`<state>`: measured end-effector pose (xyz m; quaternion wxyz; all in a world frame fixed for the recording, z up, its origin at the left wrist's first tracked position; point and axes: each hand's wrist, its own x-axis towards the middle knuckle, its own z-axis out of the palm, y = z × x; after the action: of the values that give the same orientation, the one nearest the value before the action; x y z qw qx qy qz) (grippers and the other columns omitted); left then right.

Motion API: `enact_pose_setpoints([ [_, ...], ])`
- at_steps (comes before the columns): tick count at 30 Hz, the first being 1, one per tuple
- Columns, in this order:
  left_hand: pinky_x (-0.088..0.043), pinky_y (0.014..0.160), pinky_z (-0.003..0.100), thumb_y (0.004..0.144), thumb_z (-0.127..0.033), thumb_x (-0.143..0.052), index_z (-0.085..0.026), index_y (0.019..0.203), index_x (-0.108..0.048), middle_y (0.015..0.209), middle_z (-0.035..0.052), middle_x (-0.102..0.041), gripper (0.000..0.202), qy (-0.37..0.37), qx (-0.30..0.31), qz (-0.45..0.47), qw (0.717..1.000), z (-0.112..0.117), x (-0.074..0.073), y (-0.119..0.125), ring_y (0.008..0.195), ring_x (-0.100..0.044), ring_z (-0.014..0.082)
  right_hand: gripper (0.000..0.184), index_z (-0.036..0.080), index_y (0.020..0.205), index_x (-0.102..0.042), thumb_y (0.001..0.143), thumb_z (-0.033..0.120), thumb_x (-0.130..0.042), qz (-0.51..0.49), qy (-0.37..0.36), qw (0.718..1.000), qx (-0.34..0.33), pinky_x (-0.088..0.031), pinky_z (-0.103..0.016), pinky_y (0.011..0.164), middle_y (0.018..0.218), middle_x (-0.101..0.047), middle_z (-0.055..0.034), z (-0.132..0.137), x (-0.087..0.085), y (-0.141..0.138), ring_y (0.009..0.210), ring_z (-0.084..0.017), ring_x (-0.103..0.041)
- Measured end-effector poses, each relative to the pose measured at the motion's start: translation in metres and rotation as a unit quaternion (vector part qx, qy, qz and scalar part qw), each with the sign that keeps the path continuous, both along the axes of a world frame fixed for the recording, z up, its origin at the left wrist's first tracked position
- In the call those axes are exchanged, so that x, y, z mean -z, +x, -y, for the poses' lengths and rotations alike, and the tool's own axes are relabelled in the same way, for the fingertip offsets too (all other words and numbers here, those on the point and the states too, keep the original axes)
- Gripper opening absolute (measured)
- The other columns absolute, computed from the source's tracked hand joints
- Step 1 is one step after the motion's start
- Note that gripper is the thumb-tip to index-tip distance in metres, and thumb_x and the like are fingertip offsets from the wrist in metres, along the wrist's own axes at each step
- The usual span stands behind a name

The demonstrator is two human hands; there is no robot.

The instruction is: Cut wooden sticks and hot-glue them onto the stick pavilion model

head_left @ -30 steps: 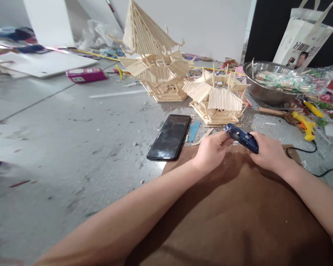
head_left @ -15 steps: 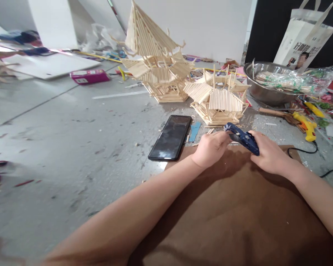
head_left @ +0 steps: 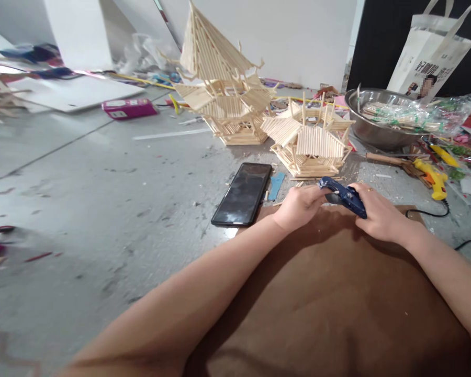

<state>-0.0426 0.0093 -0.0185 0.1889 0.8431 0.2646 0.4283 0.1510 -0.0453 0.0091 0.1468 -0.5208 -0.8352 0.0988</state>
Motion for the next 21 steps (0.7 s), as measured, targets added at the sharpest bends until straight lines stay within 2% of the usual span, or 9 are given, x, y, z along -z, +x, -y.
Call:
enact_pose_setpoints([
  [2, -0.043, 0.053, 0.017, 0.074, -0.013, -0.042, -0.014, 0.077, -0.064, 0.062, 0.0015, -0.063, 0.022, 0.009, -0.022, 0.007, 1.000, 0.000, 0.001, 0.001, 0.054, -0.055, 0.0075, 0.053, 0.016, 0.112, -0.034, 0.061, 0.013, -0.045, 0.003, 0.016, 1.000, 0.009, -0.039, -0.040, 0.081, 0.102, -0.052, -0.0123, 0.001, 0.000, -0.002, 0.095, -0.025, -0.049],
  [3, -0.042, 0.051, 0.017, 0.074, -0.013, -0.042, -0.014, 0.076, -0.063, 0.060, 0.0010, -0.062, 0.021, -0.017, -0.026, 0.015, 0.999, 0.001, 0.001, 0.001, 0.051, -0.053, 0.0066, 0.053, 0.016, 0.112, -0.034, 0.061, 0.013, -0.045, 0.002, 0.031, 0.999, 0.018, -0.039, -0.041, 0.081, 0.102, -0.052, -0.0127, 0.002, 0.001, -0.003, 0.096, -0.026, -0.049],
  [5, -0.038, 0.044, 0.015, 0.076, -0.016, -0.043, -0.014, 0.072, -0.060, 0.057, -0.0005, -0.060, 0.018, -0.118, -0.008, 0.039, 0.992, 0.006, -0.002, 0.002, 0.042, -0.047, 0.0041, 0.051, 0.015, 0.112, -0.035, 0.061, 0.012, -0.045, -0.002, 0.047, 0.998, 0.031, -0.038, -0.042, 0.082, 0.102, -0.052, -0.0136, 0.003, 0.002, -0.004, 0.096, -0.026, -0.049],
  [7, -0.033, 0.036, 0.015, 0.078, -0.022, -0.045, -0.013, 0.068, -0.057, 0.055, -0.0014, -0.058, 0.018, -0.250, 0.042, 0.066, 0.965, 0.013, -0.007, 0.004, 0.034, -0.041, 0.0020, 0.051, 0.015, 0.111, -0.035, 0.061, 0.011, -0.045, -0.018, 0.036, 0.999, 0.016, -0.038, -0.041, 0.083, 0.103, -0.052, -0.0131, 0.003, 0.002, -0.003, 0.097, -0.026, -0.048],
  [9, -0.030, 0.032, 0.015, 0.078, -0.029, -0.047, -0.013, 0.065, -0.054, 0.057, -0.0008, -0.058, 0.022, -0.361, 0.092, 0.087, 0.924, 0.018, -0.013, 0.004, 0.032, -0.038, 0.0013, 0.053, 0.018, 0.111, -0.035, 0.060, 0.010, -0.046, -0.040, 0.012, 0.999, -0.016, -0.039, -0.039, 0.082, 0.104, -0.052, -0.0112, 0.003, 0.000, -0.002, 0.097, -0.024, -0.048],
  [12, -0.027, 0.031, 0.015, 0.078, -0.035, -0.048, -0.013, 0.061, -0.052, 0.059, 0.0008, -0.060, 0.028, -0.446, 0.136, 0.085, 0.881, 0.022, -0.020, 0.004, 0.032, -0.038, 0.0013, 0.050, 0.020, 0.111, -0.035, 0.064, 0.013, -0.048, -0.061, 0.016, 0.997, -0.044, -0.039, -0.038, 0.082, 0.105, -0.052, -0.0101, 0.002, -0.003, -0.001, 0.097, -0.023, -0.048],
  [14, -0.024, 0.032, 0.015, 0.078, -0.035, -0.049, -0.013, 0.059, -0.052, 0.054, -0.0006, -0.056, 0.029, -0.447, 0.142, 0.060, 0.881, 0.022, -0.023, 0.002, 0.032, -0.036, 0.0012, 0.045, 0.019, 0.111, -0.034, 0.068, 0.018, -0.048, -0.056, 0.035, 0.997, -0.042, -0.039, -0.039, 0.082, 0.104, -0.052, -0.0109, 0.002, -0.005, -0.001, 0.096, -0.023, -0.048],
  [18, -0.025, 0.037, 0.015, 0.081, -0.028, -0.045, -0.013, 0.054, -0.051, 0.042, -0.0054, -0.042, 0.031, -0.362, 0.122, 0.013, 0.924, 0.018, -0.024, 0.000, 0.035, -0.031, 0.0017, 0.041, 0.016, 0.109, -0.036, 0.071, 0.022, -0.047, -0.026, 0.034, 0.999, -0.015, -0.039, -0.038, 0.080, 0.100, -0.054, -0.0125, 0.002, -0.005, -0.003, 0.094, -0.024, -0.049],
  [21, -0.029, 0.043, 0.016, 0.081, -0.023, -0.043, -0.013, 0.052, -0.048, 0.044, -0.0054, -0.041, 0.032, -0.297, 0.112, -0.009, 0.948, 0.016, -0.025, -0.001, 0.041, -0.035, 0.0027, 0.044, 0.016, 0.110, -0.036, 0.067, 0.019, -0.046, 0.000, 0.027, 1.000, 0.004, -0.040, -0.037, 0.077, 0.100, -0.054, -0.0124, 0.003, -0.004, -0.003, 0.093, -0.025, -0.050],
])
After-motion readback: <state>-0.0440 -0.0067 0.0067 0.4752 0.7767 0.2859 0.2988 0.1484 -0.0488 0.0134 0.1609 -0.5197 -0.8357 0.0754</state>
